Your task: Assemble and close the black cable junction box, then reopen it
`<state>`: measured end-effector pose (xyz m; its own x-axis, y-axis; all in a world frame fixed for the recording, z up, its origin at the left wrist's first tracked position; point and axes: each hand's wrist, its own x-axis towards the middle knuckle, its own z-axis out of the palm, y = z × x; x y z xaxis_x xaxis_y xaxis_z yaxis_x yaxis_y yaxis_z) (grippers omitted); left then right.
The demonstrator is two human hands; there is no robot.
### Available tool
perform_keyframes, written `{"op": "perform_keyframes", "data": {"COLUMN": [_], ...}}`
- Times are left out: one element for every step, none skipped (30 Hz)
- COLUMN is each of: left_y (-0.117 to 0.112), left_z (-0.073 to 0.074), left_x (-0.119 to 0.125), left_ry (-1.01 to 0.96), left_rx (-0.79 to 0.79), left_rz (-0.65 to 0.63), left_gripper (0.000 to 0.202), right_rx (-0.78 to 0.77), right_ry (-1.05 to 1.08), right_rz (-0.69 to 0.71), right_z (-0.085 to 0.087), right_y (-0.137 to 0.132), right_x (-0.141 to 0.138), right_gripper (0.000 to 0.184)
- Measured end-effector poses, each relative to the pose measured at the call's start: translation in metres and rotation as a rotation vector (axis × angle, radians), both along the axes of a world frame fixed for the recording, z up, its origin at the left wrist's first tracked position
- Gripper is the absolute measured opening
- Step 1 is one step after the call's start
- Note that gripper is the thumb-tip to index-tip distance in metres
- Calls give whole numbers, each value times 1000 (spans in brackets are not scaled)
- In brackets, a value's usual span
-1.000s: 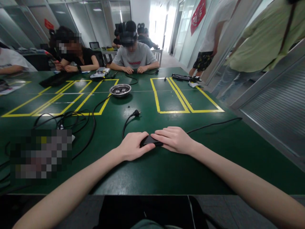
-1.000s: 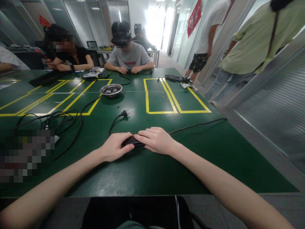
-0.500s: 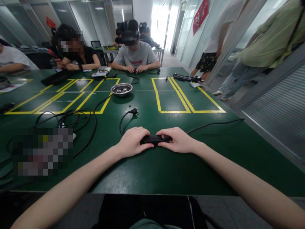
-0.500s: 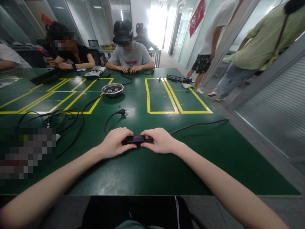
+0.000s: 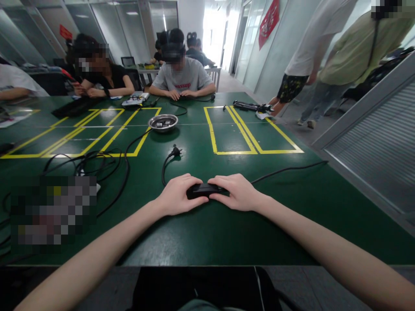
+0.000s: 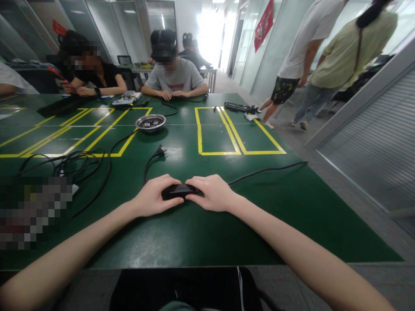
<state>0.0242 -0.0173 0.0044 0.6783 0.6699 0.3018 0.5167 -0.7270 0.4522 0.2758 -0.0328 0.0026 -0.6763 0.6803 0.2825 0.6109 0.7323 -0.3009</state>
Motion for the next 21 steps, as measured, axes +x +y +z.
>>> {"op": "perform_keyframes", "data": {"left_y": [-1, -1, -1, -1, -1, -1, -1, -1, -1, -1, 0, 1, 2, 3, 4, 5, 6, 6, 7, 7, 7], "left_z": [0, 1, 1, 1, 1, 0, -1, -1, -2, -3, -3, -4, -3, -3, -3, -3, -3, -3, -3, -4, -5], "left_x": [0, 1, 1, 1, 2, 2, 2, 3, 3, 2, 2, 1, -1, -2, -4, -5, -6, -6, -6, -6, -5], "left_ry": [-7, -15, -25, -36, -45, -50, -54, -58, -68, -84, -103, -125, -144, -159, -171, -176, -178, -178, -162, -150, -139], "left_rx": [-11, -20, -26, -34, -47, -65, -83, -98, -96, -70, -19, 50, 122, 186, 231, 256, 264, 263, 246, 228, 210], "left_rz": [10, 14, 18, 19, 19, 19, 20, 21, 25, 29, 35, 48, 68, 91, 111, 125, 128, 116, 105, 89, 73], "left_gripper": [30, 29, 28, 27, 27, 27, 27, 27, 26, 27, 29, 33, 39, 44, 47, 46, 44, 41, 38, 37, 37], "right_rx": [4, 11, 17, 24, 35, 53, 77, 104, 130, 147, 151, 142, 126, 108, 90, 83, 84, 93, 101, 115, 132], "right_ry": [5, 8, 8, 2, -12, -36, -67, -102, -132, -152, -155, -141, -107, -56, 8, 91, 164, 191, 210, 236, 281], "right_rz": [-2, -1, 8, 27, 55, 85, 111, 129, 130, 118, 92, 56, 5, -66, -148, -258, -386, -473, -545, -637, -779], "right_z": [-1, -1, 0, 1, 2, 3, 3, 4, 4, 3, 2, 1, 0, -1, -1, -1, -1, 1, 3, 5, 7], "right_y": [0, 1, 1, 1, 1, 0, 0, 0, 0, 0, 2, 4, 8, 13, 19, 26, 33, 41, 48, 54, 59], "right_x": [0, 1, 2, 2, 3, 3, 3, 3, 3, 3, 4, 7, 11, 17, 25, 35, 47, 61, 77, 93, 108], "right_gripper": [28, 29, 31, 35, 40, 46, 51, 53, 52, 50, 49, 49, 50, 51, 51, 49, 48, 49, 50, 52, 52]}}
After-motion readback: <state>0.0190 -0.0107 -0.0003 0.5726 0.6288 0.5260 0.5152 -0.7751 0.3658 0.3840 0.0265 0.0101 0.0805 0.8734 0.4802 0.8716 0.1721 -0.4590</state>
